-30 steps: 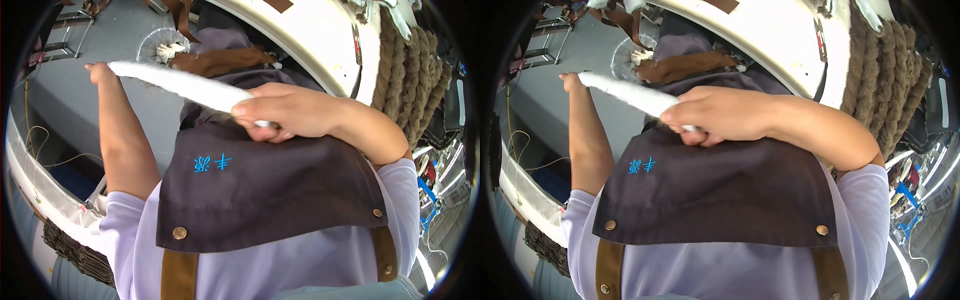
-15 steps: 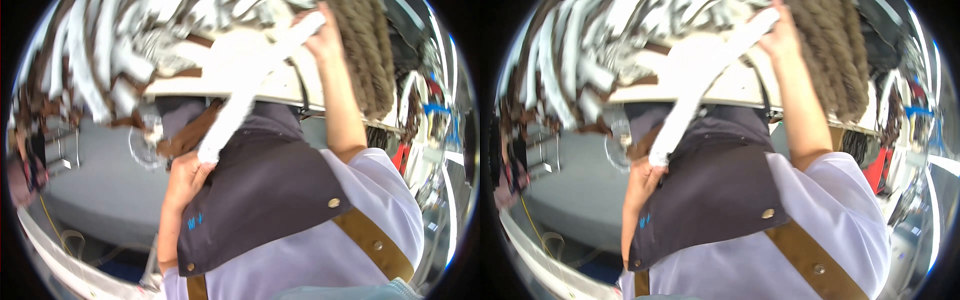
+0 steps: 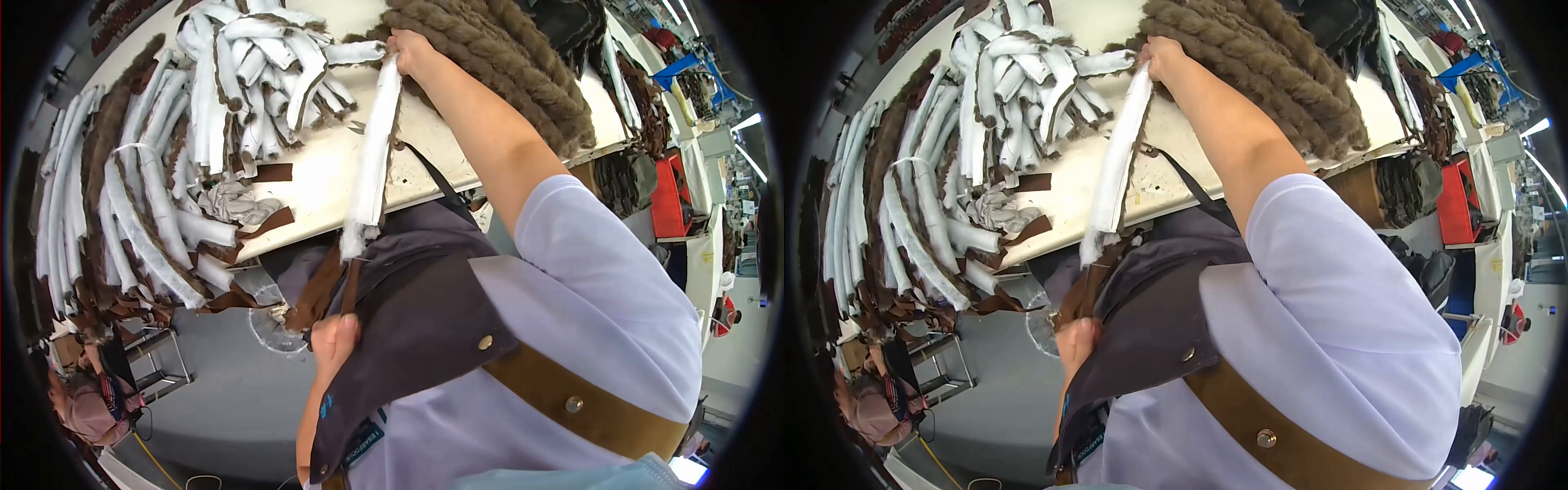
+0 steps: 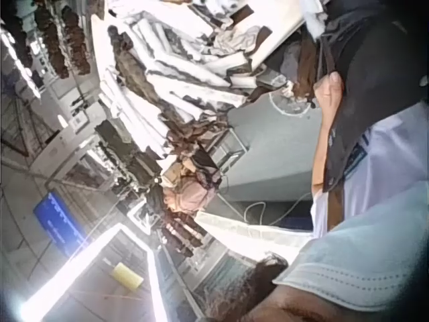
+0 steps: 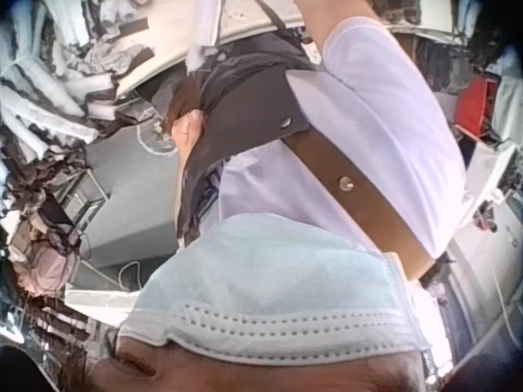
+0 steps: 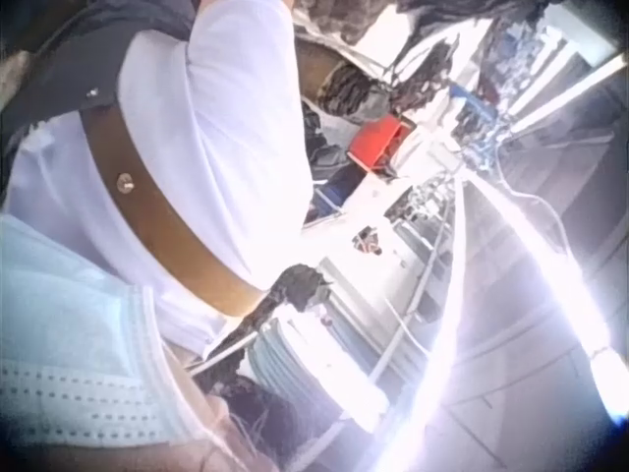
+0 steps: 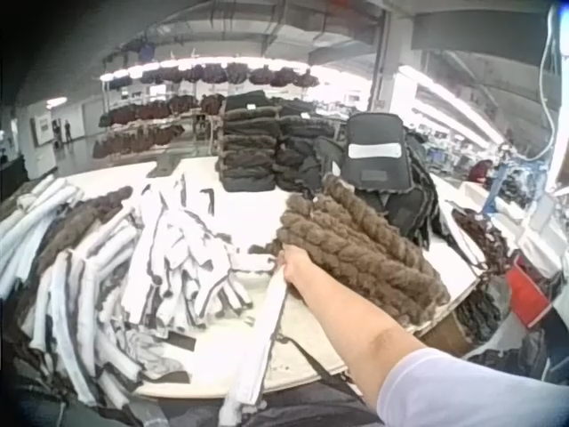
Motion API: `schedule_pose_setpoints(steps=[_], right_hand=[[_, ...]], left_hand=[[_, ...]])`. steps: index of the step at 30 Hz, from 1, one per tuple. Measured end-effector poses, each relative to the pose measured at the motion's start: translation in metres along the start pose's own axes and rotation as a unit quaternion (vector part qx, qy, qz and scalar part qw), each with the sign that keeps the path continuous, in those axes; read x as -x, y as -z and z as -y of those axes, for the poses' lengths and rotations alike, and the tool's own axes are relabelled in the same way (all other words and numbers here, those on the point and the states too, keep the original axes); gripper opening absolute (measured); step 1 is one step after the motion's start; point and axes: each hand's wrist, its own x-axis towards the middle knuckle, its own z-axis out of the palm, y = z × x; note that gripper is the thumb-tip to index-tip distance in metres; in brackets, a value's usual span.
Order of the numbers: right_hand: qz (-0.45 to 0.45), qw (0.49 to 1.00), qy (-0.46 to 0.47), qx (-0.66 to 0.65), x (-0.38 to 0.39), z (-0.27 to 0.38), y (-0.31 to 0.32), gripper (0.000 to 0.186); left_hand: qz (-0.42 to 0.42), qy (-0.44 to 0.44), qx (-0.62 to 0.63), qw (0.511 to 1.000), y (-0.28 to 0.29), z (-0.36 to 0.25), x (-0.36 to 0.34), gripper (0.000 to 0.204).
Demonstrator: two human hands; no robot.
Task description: The person is attaching fur trim to padded lining components using nippers in a factory workshop.
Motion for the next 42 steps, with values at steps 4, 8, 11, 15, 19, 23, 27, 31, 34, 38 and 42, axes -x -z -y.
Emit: schedule_pose_setpoints(steps=[4, 8, 11, 15, 19, 23, 27, 31, 34, 38, 42], right_hand=[[0.015, 1.0, -0.015, -0.01, 0.019, -0.004, -0.011, 0.02], [0.277, 0.946, -0.15, -0.075, 0.102, -0.01, 0.009, 0.034], [0.268, 0.942, -0.179, -0.088, 0.148, -0.008, 0.033, 0.04], [0.204, 0.936, -0.262, -0.119, 0.164, -0.017, 0.022, 0.037], [0.275, 0.935, -0.154, -0.161, 0.154, 0.026, 0.001, 0.04], [0.224, 0.956, -0.147, -0.117, 0.208, 0.009, -0.025, 0.017], [0.332, 0.915, -0.228, -0.026, 0.184, -0.021, -0.003, 0.017], [0.225, 0.966, -0.124, 0.016, 0.122, 0.002, -0.034, 0.026], [0.182, 0.981, -0.062, 0.016, 0.06, -0.007, -0.054, 0.028], [0.13, 0.985, 0.001, 0.111, 0.03, 0.008, -0.067, 0.039], [0.168, 0.985, -0.008, 0.049, 0.018, 0.026, -0.044, 0.036]], left_hand=[[-0.058, 0.069, 0.026, 0.996, 0.028, 0.009, 0.037, 0.046], [-0.085, -0.029, 0.658, 0.748, 0.057, -0.008, 0.058, 0.038], [-0.169, -0.144, 0.703, 0.676, 0.064, -0.026, 0.048, 0.028], [-0.455, -0.079, 0.15, 0.874, 0.063, -0.032, 0.0, 0.024], [-0.133, 0.032, -0.43, 0.892, 0.056, 0.01, -0.008, 0.02], [-0.073, -0.108, -0.352, 0.927, 0.018, 0.007, -0.02, 0.024], [-0.072, -0.12, -0.346, 0.928, 0.016, -0.003, -0.038, 0.025], [-0.029, -0.088, -0.167, 0.982, 0.004, -0.006, -0.046, 0.031], [-0.037, -0.176, -0.172, 0.969, -0.009, -0.043, -0.065, 0.032], [-0.042, -0.196, -0.197, 0.96, -0.003, -0.05, -0.053, 0.026], [-0.017, -0.18, -0.206, 0.962, 0.006, -0.063, -0.028, 0.026]])
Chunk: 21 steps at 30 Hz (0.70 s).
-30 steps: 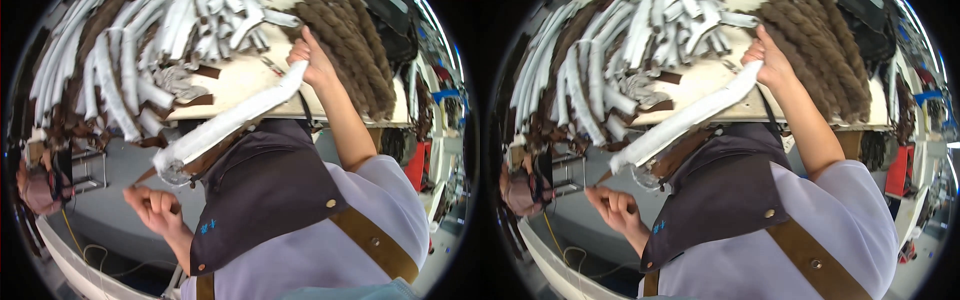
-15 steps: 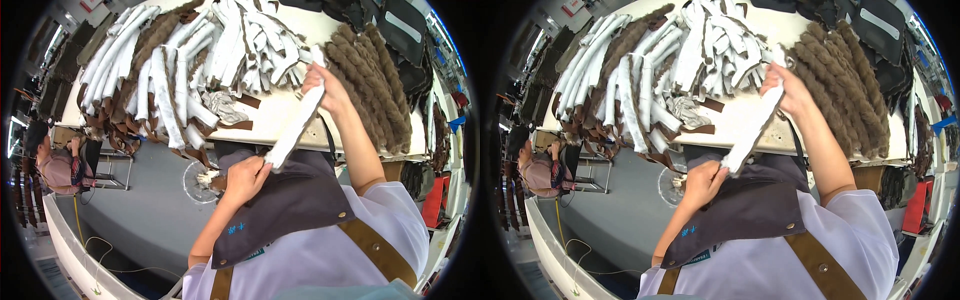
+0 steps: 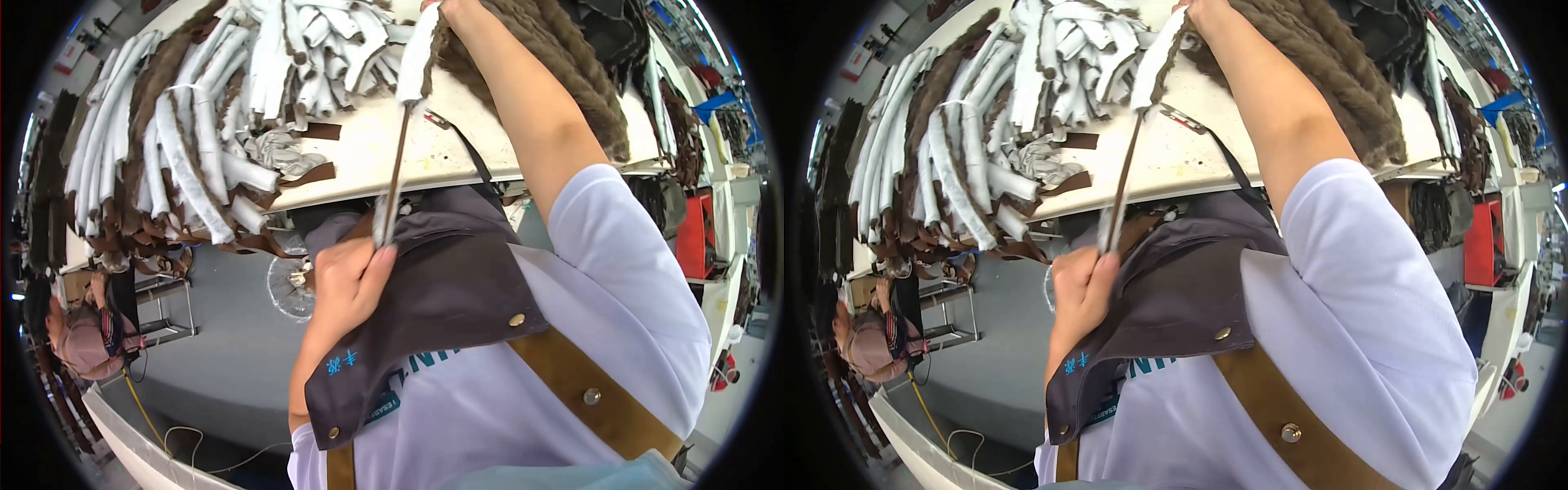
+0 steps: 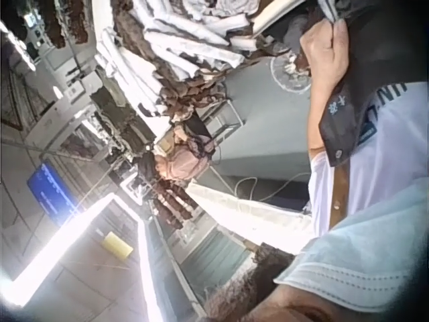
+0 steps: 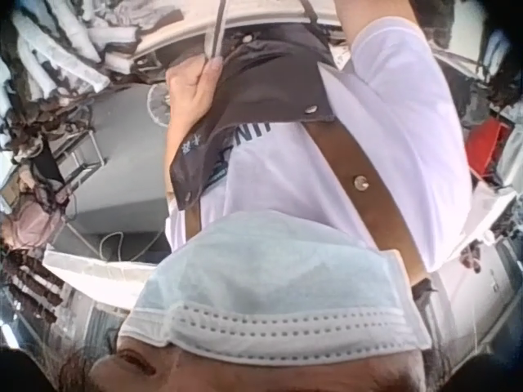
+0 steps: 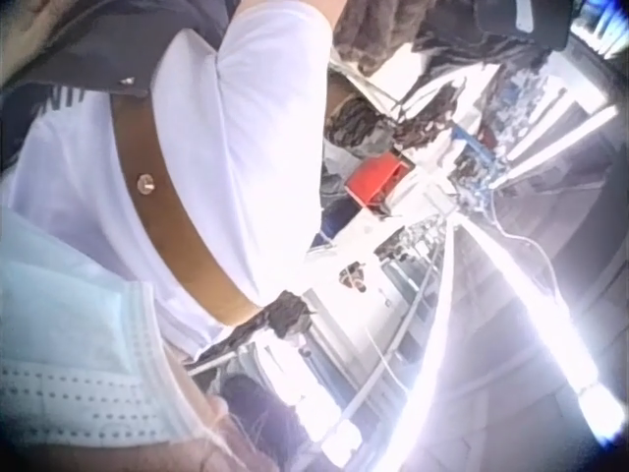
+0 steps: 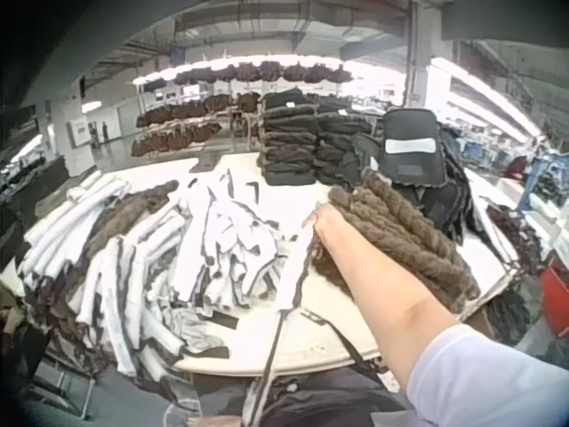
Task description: The person is attaching fur trim to padded lining components using nippers in a factory workshop.
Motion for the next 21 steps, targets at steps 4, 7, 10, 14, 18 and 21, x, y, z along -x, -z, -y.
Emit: schedule_pose_setpoints(steps=[4, 7, 10, 14, 18, 21], right_hand=[[0.054, 0.997, 0.005, -0.063, 0.003, 0.015, 0.019, 0.034], [0.11, 0.988, -0.006, -0.108, 0.015, 0.016, 0.001, 0.032], [0.278, 0.938, -0.114, -0.176, 0.116, -0.004, -0.023, 0.037], [0.083, 0.986, -0.07, -0.13, 0.168, -0.04, -0.029, 0.041], [0.15, 0.968, -0.113, -0.169, 0.181, -0.063, -0.031, 0.037], [0.244, 0.943, -0.179, -0.14, 0.207, -0.07, -0.029, 0.031]], left_hand=[[0.052, 0.047, 0.062, 0.996, 0.018, 0.005, 0.043, 0.03], [-0.069, 0.014, 0.129, 0.989, 0.023, 0.009, 0.076, 0.032], [-0.095, 0.137, 0.747, 0.643, 0.043, 0.075, 0.18, 0.031], [-0.311, -0.064, 0.521, 0.792, 0.056, 0.03, 0.042, 0.037], [-0.236, -0.013, -0.182, 0.954, 0.049, 0.038, 0.025, 0.047], [-0.065, 0.137, -0.447, 0.882, 0.049, 0.086, 0.052, 0.035]])
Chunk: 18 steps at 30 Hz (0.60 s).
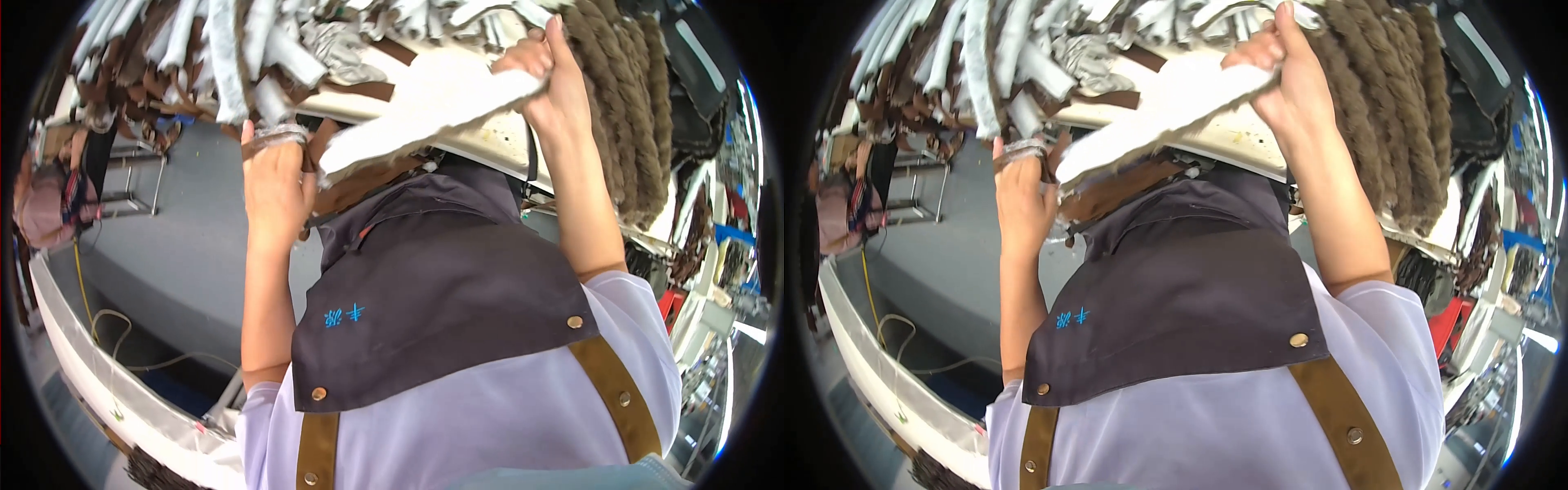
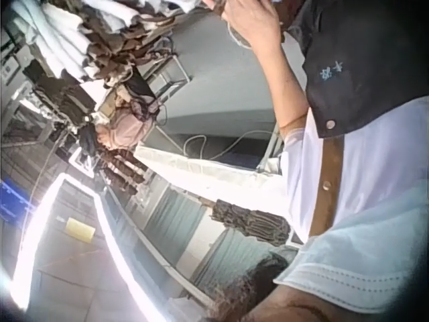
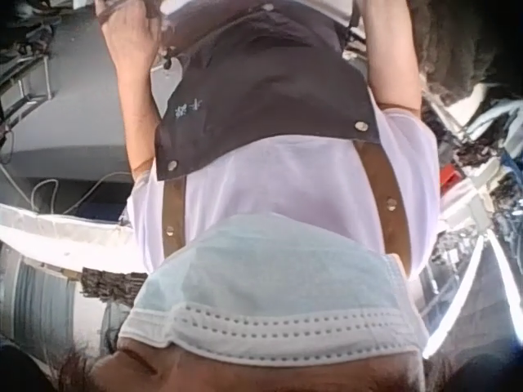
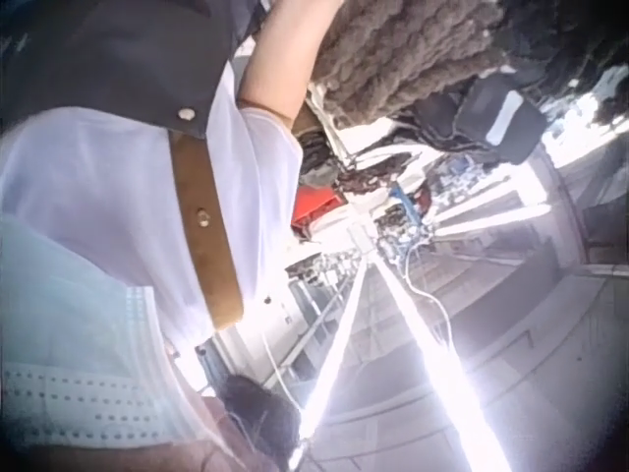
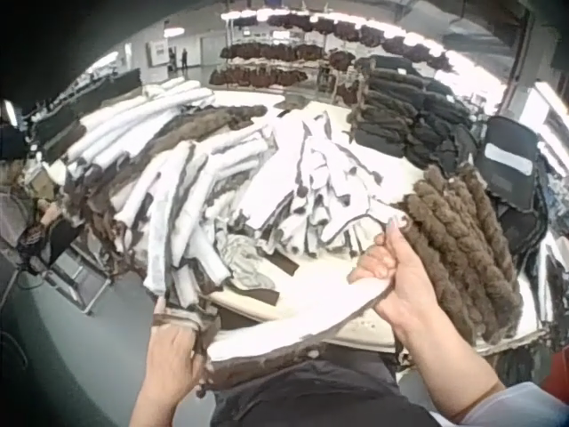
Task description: The person is attaching fur trim to padded lining components using nippers in a factory workshop.
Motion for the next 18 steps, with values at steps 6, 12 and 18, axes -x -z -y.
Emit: schedule_pose_setpoints(steps=[6, 12, 18], right_hand=[[0.244, 0.827, -0.397, 0.316, 0.013, -0.085, 0.026, 0.058], [0.293, 0.733, -0.451, 0.417, -0.004, -0.187, -0.038, 0.025], [0.055, 0.726, -0.629, 0.272, 0.025, -0.253, -0.039, 0.019]], left_hand=[[-0.243, 0.003, 0.1, 0.965, 0.003, 0.005, -0.004, 0.018], [-0.27, 0.13, -0.006, 0.954, -0.016, 0.04, 0.006, 0.013], [-0.228, 0.227, -0.018, 0.947, -0.117, 0.131, 0.061, 0.019]])
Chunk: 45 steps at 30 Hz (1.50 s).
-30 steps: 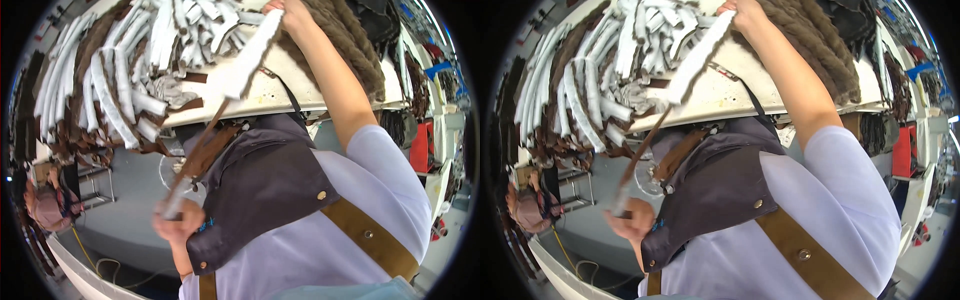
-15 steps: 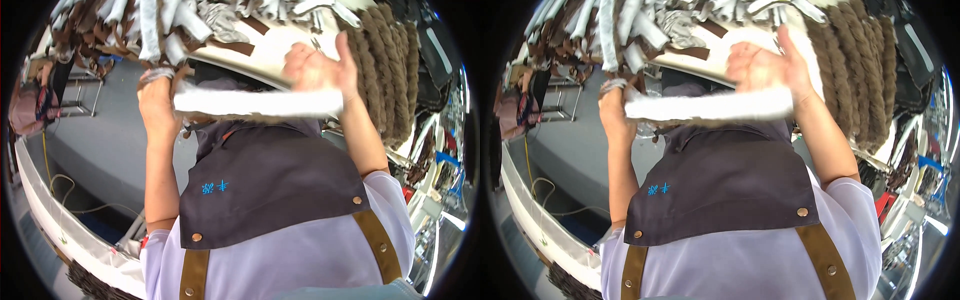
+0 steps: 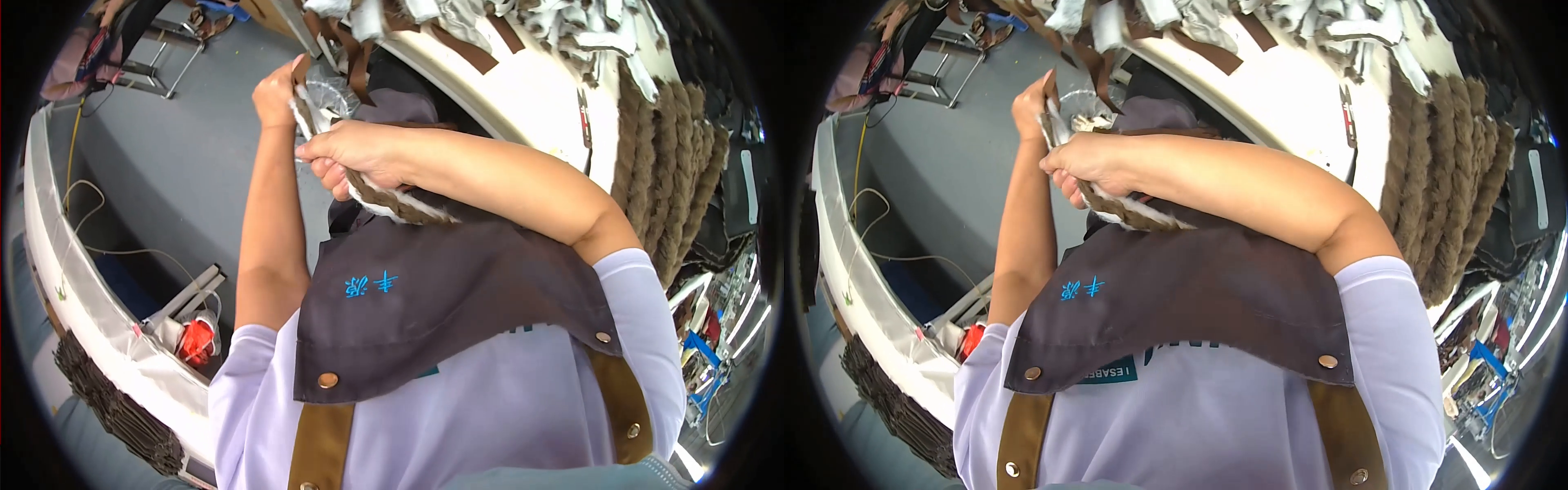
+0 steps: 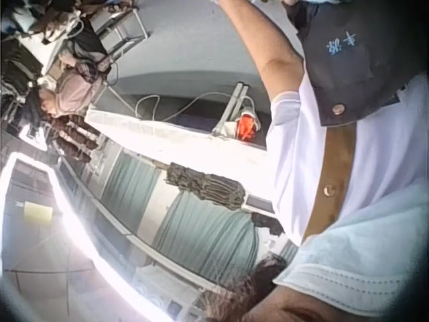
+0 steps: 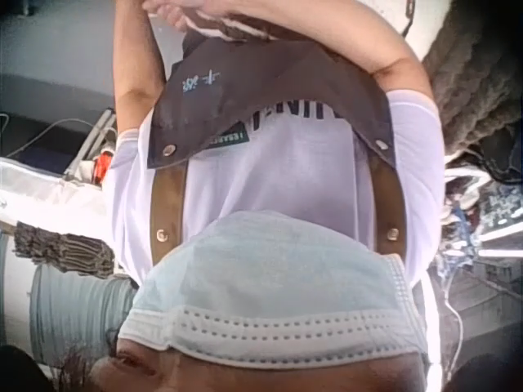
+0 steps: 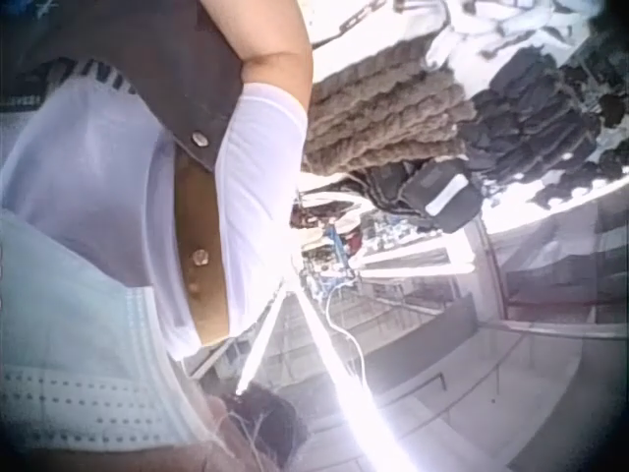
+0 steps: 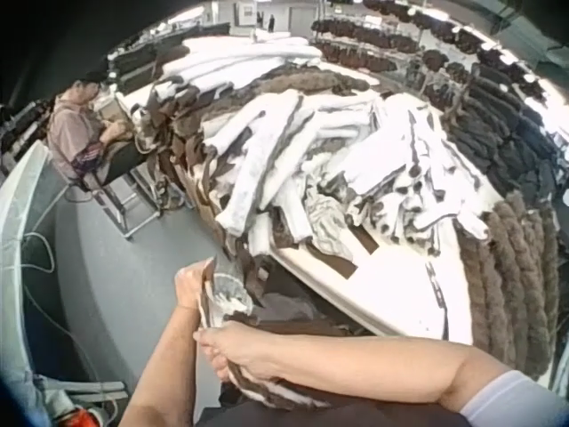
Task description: The person is attaching fur trim to padded lining components using nippers in a factory workshop.
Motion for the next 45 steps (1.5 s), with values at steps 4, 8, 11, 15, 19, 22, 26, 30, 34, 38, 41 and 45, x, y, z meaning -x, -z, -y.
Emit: schedule_pose_setpoints(steps=[4, 8, 11, 15, 19, 22, 26, 30, 34, 38, 41, 45], right_hand=[[-0.035, 0.998, -0.017, 0.043, 0.014, -0.007, 0.006, 0.018], [-0.054, 0.996, -0.015, 0.071, 0.034, -0.011, 0.002, 0.021], [-0.074, 0.989, 0.007, 0.13, 0.046, -0.018, 0.0, 0.022], [-0.091, 0.977, 0.042, 0.188, 0.055, -0.03, 0.0, 0.022], [-0.082, 0.969, 0.03, 0.229, 0.068, -0.027, -0.005, 0.02], [-0.039, 0.954, 0.082, 0.287, 0.07, -0.027, -0.006, 0.017], [-0.052, 0.92, 0.137, 0.364, 0.072, -0.031, -0.011, 0.025], [-0.004, 0.818, 0.388, 0.425, 0.07, -0.039, 0.005, 0.03], [-0.039, 0.94, 0.167, 0.296, 0.1, 0.002, 0.027, 0.037], [-0.02, 0.967, 0.142, 0.209, 0.077, -0.006, 0.039, 0.032], [0.042, 0.96, 0.111, 0.255, 0.055, 0.003, 0.037, 0.036], [0.008, 0.983, 0.041, 0.181, 0.037, 0.046, 0.032, 0.025]], left_hand=[[0.047, 0.046, -0.06, 0.996, -0.009, 0.009, 0.001, 0.019], [0.044, 0.07, -0.078, 0.994, -0.023, 0.024, -0.009, 0.021], [0.068, 0.091, -0.124, 0.986, -0.024, 0.039, -0.016, 0.024], [0.09, 0.108, -0.142, 0.98, -0.023, 0.058, -0.019, 0.024], [0.105, 0.128, -0.176, 0.97, -0.004, 0.094, -0.029, 0.024], [0.112, 0.136, -0.214, 0.961, 0.013, 0.127, -0.04, 0.025], [0.115, 0.171, -0.202, 0.957, 0.044, 0.142, -0.045, 0.028], [0.061, 0.177, -0.051, 0.981, 0.057, 0.109, -0.043, 0.024], [0.131, 0.101, 0.007, 0.986, 0.11, 0.014, -0.033, 0.037], [0.109, -0.144, 0.005, 0.983, 0.132, -0.085, -0.032, 0.063], [0.12, -0.234, 0.042, 0.964, 0.112, -0.094, -0.013, 0.04], [0.135, -0.233, 0.049, 0.962, 0.1, -0.108, -0.031, 0.013]])
